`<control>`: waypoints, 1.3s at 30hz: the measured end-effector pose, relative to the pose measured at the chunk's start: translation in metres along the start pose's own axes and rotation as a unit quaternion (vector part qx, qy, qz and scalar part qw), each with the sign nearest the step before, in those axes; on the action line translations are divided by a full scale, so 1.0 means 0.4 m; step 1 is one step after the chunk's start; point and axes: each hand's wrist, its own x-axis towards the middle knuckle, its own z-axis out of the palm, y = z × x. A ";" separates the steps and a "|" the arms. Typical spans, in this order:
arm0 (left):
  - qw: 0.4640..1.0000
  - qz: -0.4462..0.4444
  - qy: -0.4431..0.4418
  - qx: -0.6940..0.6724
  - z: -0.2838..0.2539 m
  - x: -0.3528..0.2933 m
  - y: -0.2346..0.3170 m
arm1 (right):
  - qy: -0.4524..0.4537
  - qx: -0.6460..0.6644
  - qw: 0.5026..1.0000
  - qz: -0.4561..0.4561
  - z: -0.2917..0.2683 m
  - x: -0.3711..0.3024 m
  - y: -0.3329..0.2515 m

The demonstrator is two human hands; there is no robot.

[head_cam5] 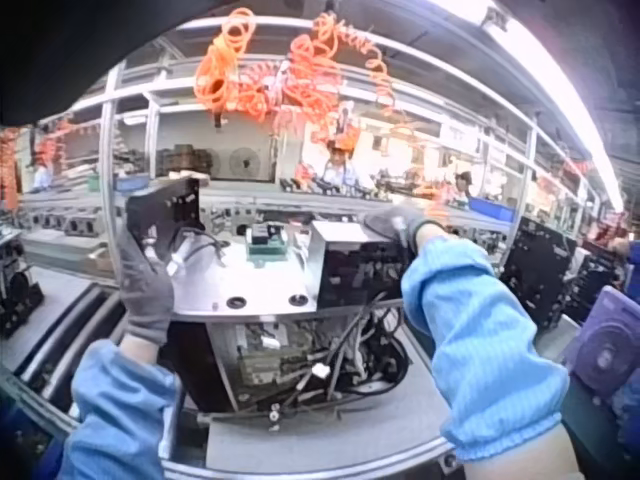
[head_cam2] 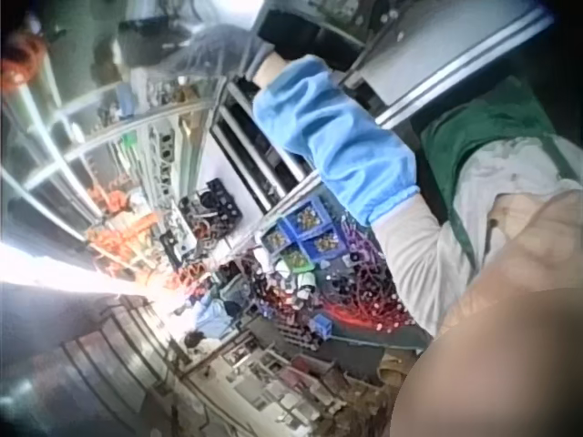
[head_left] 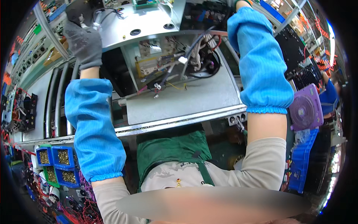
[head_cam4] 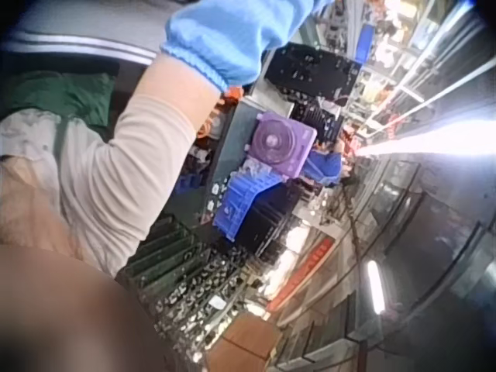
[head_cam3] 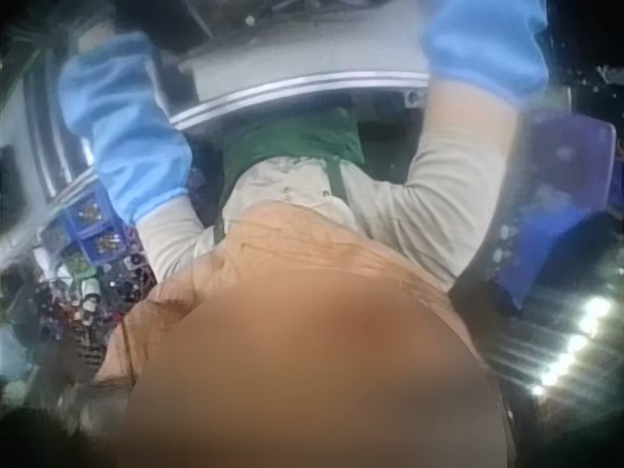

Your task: Assemble and test an electronic chassis by connecting wires, screwing components, and marking parts.

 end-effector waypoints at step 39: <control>0.969 -0.175 -0.161 -0.068 0.003 -0.122 0.025 | 0.128 -0.440 0.718 -0.523 0.551 0.745 -0.314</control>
